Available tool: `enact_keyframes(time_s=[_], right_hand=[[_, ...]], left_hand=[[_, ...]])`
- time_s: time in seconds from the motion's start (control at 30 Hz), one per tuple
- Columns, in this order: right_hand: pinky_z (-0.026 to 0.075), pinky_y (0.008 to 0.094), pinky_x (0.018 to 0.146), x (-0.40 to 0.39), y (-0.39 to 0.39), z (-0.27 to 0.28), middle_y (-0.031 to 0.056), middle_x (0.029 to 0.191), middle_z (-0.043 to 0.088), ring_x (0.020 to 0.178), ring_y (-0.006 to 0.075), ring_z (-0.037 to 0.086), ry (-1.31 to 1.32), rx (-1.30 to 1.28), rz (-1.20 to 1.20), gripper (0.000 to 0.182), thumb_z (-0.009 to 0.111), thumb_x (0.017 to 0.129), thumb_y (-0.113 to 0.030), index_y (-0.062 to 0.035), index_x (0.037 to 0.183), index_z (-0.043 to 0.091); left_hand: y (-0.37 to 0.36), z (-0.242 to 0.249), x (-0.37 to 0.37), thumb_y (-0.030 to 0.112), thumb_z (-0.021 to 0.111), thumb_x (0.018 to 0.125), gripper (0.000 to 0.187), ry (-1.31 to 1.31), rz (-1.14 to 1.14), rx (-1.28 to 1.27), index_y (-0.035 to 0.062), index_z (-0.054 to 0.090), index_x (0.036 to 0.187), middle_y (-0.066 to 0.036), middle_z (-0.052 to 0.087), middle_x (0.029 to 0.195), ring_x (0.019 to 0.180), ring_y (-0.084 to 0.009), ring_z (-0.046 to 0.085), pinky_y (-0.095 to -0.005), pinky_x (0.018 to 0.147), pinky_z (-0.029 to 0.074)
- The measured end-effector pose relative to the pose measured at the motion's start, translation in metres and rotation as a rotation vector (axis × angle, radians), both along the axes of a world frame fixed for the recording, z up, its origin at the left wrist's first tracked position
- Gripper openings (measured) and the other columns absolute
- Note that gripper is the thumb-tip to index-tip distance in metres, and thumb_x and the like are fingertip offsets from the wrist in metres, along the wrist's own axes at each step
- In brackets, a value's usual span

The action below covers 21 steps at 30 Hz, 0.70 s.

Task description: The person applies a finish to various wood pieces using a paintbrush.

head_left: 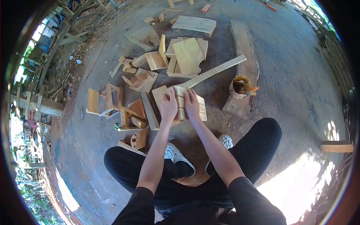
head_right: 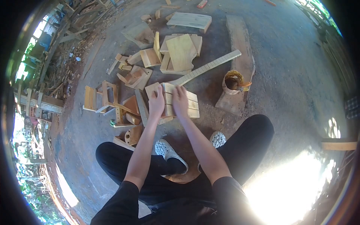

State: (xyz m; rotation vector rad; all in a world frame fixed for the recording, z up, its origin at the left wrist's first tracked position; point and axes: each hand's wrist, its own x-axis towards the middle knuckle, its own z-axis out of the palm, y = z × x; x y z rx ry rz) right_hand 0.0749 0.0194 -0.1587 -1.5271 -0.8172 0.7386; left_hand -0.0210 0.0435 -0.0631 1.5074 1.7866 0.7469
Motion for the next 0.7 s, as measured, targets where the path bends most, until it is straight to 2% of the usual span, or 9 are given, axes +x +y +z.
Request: enact_keyframes(time_s=[0.1, 0.2, 0.27, 0.37, 0.47, 0.53, 0.57, 0.63, 0.7], right_hand=[[0.038, 0.0455, 0.122, -0.015, -0.003, 0.054, 0.0207, 0.165, 0.046, 0.155, 0.0363, 0.041, 0.101, 0.162, 0.133, 0.049, 0.056, 0.110, -0.040, -0.0102, 0.148, 0.064], [0.039, 0.0380, 0.121, -0.002, -0.009, 0.013, 0.0188, 0.163, 0.050, 0.151, 0.0321, 0.048, -0.131, 0.227, 0.120, 0.051, 0.062, 0.109, -0.036, -0.0075, 0.151, 0.061], [0.040, 0.0463, 0.121, 0.007, -0.013, -0.043, 0.0188, 0.163, 0.049, 0.152, 0.0368, 0.045, -0.002, -0.040, -0.009, 0.051, 0.058, 0.108, -0.040, -0.0097, 0.148, 0.064], [0.041, 0.0429, 0.120, 0.016, -0.021, -0.063, 0.0224, 0.154, 0.057, 0.144, 0.0395, 0.054, 0.017, -0.230, -0.094, 0.051, 0.057, 0.108, -0.038, -0.0015, 0.144, 0.064], [0.040, 0.0425, 0.120, -0.001, -0.010, -0.013, 0.0207, 0.152, 0.059, 0.144, 0.0373, 0.054, 0.024, -0.008, -0.063, 0.051, 0.058, 0.109, -0.037, 0.0000, 0.142, 0.066], [0.036, 0.0405, 0.121, -0.013, 0.002, 0.035, 0.0181, 0.151, 0.061, 0.145, 0.0371, 0.052, 0.141, 0.249, 0.152, 0.046, 0.058, 0.109, -0.034, -0.0016, 0.138, 0.069], [0.034, 0.0448, 0.124, -0.022, -0.007, 0.077, 0.0180, 0.150, 0.062, 0.146, 0.0390, 0.051, -0.018, 0.248, 0.162, 0.043, 0.059, 0.108, -0.034, -0.0046, 0.138, 0.071], [0.031, 0.0522, 0.125, -0.032, -0.012, 0.085, 0.0168, 0.152, 0.061, 0.147, 0.0397, 0.049, -0.330, 0.302, 0.155, 0.041, 0.063, 0.106, -0.032, -0.0077, 0.139, 0.072], [0.031, 0.0550, 0.125, -0.034, -0.011, 0.065, 0.0169, 0.153, 0.059, 0.147, 0.0414, 0.048, -0.281, 0.339, 0.170, 0.044, 0.067, 0.103, -0.034, -0.0079, 0.138, 0.072]], left_hand=[[0.000, 0.001, -0.002, 0.065, 0.047, 0.106, 0.082, -0.021, -0.031, -0.054, -0.0139, 0.066, 0.118, -0.042, 0.070, 0.114, 0.119, -0.0551, 0.066, -0.0552, 0.102, 0.051], [0.000, -0.007, -0.007, 0.067, 0.044, 0.106, 0.087, -0.022, 0.002, -0.026, -0.0153, 0.064, 0.125, -0.041, 0.068, 0.123, 0.124, -0.0536, 0.064, -0.0540, 0.105, 0.050], [-0.001, -0.007, -0.010, 0.068, 0.043, 0.106, 0.088, -0.013, 0.008, -0.009, -0.0154, 0.063, 0.128, -0.041, 0.067, 0.124, 0.125, -0.0533, 0.063, -0.0538, 0.106, 0.050], [-0.003, -0.006, -0.008, 0.070, 0.042, 0.106, 0.091, 0.010, 0.015, 0.004, -0.0153, 0.062, 0.132, -0.041, 0.067, 0.126, 0.127, -0.0531, 0.063, -0.0541, 0.108, 0.049], [0.001, -0.015, -0.008, 0.069, 0.044, 0.106, 0.089, 0.016, 0.032, -0.016, -0.0140, 0.061, 0.135, -0.039, 0.068, 0.127, 0.126, -0.0523, 0.063, -0.0533, 0.107, 0.050], [0.006, -0.027, -0.013, 0.067, 0.045, 0.106, 0.087, 0.005, 0.048, -0.034, -0.0130, 0.061, 0.136, -0.037, 0.068, 0.127, 0.126, -0.0514, 0.064, -0.0521, 0.105, 0.051], [0.010, -0.036, -0.022, 0.065, 0.048, 0.105, 0.084, -0.040, -0.124, 0.045, -0.0117, 0.060, 0.138, -0.034, 0.070, 0.127, 0.125, -0.0486, 0.066, -0.0502, 0.104, 0.052], [0.014, -0.067, -0.037, 0.063, 0.051, 0.105, 0.082, -0.083, -0.295, 0.120, -0.0104, 0.059, 0.141, -0.032, 0.072, 0.126, 0.124, -0.0458, 0.068, -0.0483, 0.103, 0.053], [0.025, -0.108, -0.047, 0.051, 0.048, 0.109, 0.070, -0.301, -0.285, 0.108, -0.0070, 0.055, 0.147, -0.024, 0.071, 0.134, 0.128, -0.0378, 0.067, -0.0440, 0.107, 0.053]])
